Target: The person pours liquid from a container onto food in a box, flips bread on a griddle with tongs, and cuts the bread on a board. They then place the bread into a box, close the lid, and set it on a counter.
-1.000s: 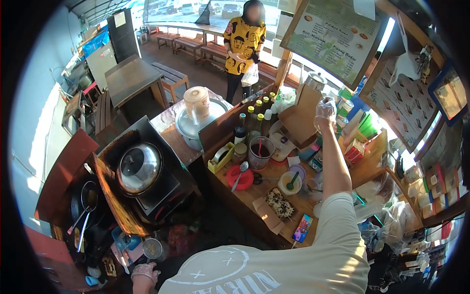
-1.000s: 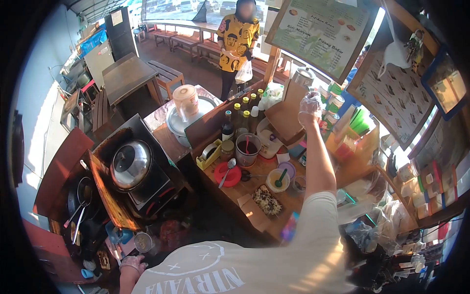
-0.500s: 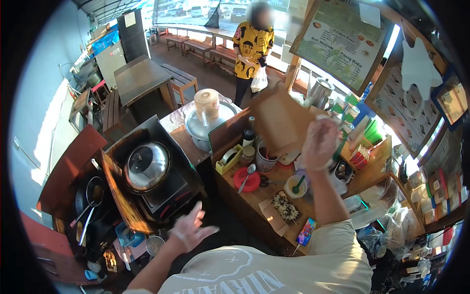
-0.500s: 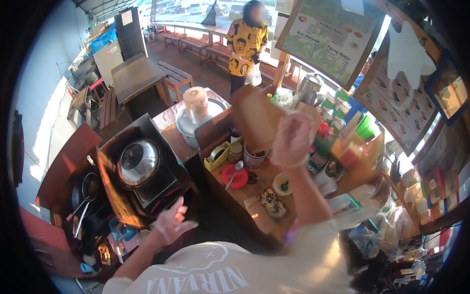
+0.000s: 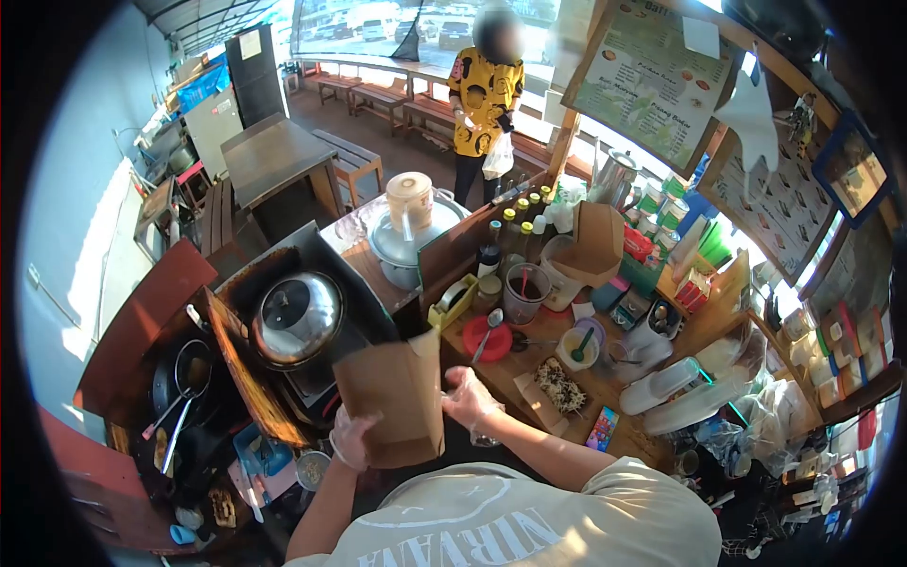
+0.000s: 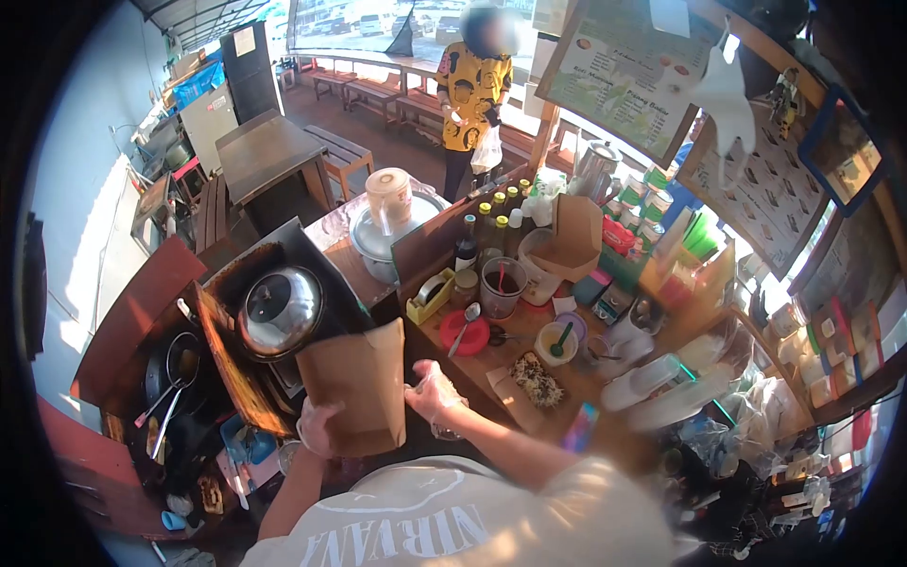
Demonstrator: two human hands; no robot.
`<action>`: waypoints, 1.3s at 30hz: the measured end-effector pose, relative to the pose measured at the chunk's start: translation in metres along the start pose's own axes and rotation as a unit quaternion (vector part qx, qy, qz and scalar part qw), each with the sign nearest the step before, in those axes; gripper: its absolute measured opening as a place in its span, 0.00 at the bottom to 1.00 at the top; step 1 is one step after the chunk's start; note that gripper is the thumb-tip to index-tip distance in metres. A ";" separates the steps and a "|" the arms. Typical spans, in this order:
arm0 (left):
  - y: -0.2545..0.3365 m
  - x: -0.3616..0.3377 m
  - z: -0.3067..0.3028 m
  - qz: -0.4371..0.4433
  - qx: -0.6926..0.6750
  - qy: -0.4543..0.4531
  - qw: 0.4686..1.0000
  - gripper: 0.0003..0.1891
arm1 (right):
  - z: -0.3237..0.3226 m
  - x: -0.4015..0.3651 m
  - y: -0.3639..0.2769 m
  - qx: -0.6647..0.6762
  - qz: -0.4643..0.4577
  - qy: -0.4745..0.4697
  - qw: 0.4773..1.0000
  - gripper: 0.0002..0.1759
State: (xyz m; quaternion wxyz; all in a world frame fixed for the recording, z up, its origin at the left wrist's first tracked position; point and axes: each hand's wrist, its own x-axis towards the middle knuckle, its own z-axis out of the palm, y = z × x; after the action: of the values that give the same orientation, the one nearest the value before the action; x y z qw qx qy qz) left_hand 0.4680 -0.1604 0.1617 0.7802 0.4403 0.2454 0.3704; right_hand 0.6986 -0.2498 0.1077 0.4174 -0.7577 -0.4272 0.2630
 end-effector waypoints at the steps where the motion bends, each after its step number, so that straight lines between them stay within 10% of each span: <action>1: 0.001 -0.014 -0.006 0.011 0.117 0.008 0.993 0.21 | 0.004 0.002 0.003 0.025 -0.060 0.008 0.998 0.31; 2: 0.000 -0.027 -0.013 0.019 0.232 0.018 0.972 0.22 | 0.013 0.018 -0.008 0.172 -0.191 0.112 0.960 0.34; 4: -0.006 -0.050 -0.021 0.052 0.209 0.060 0.975 0.21 | -0.021 0.016 -0.046 0.025 -0.376 0.102 0.920 0.41; 7: -0.011 -0.082 -0.033 0.079 0.171 0.116 0.975 0.23 | -0.017 0.010 -0.107 -0.119 -0.394 0.030 0.911 0.48; 12: 0.035 -0.159 -0.064 -0.013 0.366 0.123 0.923 0.27 | 0.077 -0.017 -0.167 -0.207 -0.436 -0.288 0.827 0.33; 18: 0.041 -0.307 -0.270 -0.018 0.072 0.207 0.976 0.23 | 0.219 -0.069 -0.216 -0.241 -0.416 -0.318 0.817 0.21; 21: -0.014 -0.408 -0.475 -0.053 0.400 0.509 0.760 0.18 | 0.275 -0.105 -0.242 -0.284 -0.345 -0.306 0.841 0.17; 23: 0.042 -0.448 -0.523 -0.101 0.632 0.501 0.583 0.24 | 0.313 -0.121 -0.246 -0.284 -0.343 -0.306 0.842 0.17; 29: 0.067 -0.458 -0.689 -0.188 0.781 0.258 0.537 0.27 | 0.392 -0.177 -0.281 -0.379 -0.265 -0.313 0.830 0.17; 35: 0.064 -0.460 -0.723 -0.155 0.833 0.204 0.490 0.21 | 0.397 -0.194 -0.256 -0.466 -0.175 -0.311 0.810 0.19; 39: 0.061 -0.465 -0.711 -0.168 0.839 0.203 0.476 0.17 | 0.387 -0.184 -0.189 -0.472 -0.332 -0.245 0.779 0.23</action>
State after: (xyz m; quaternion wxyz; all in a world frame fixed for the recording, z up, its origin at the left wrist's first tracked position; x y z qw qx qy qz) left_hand -0.3394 -0.1496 -0.1081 0.0148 0.7475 0.6603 -0.0710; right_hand 0.2343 -0.1970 0.0784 -0.0501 -0.5811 -0.8108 0.0501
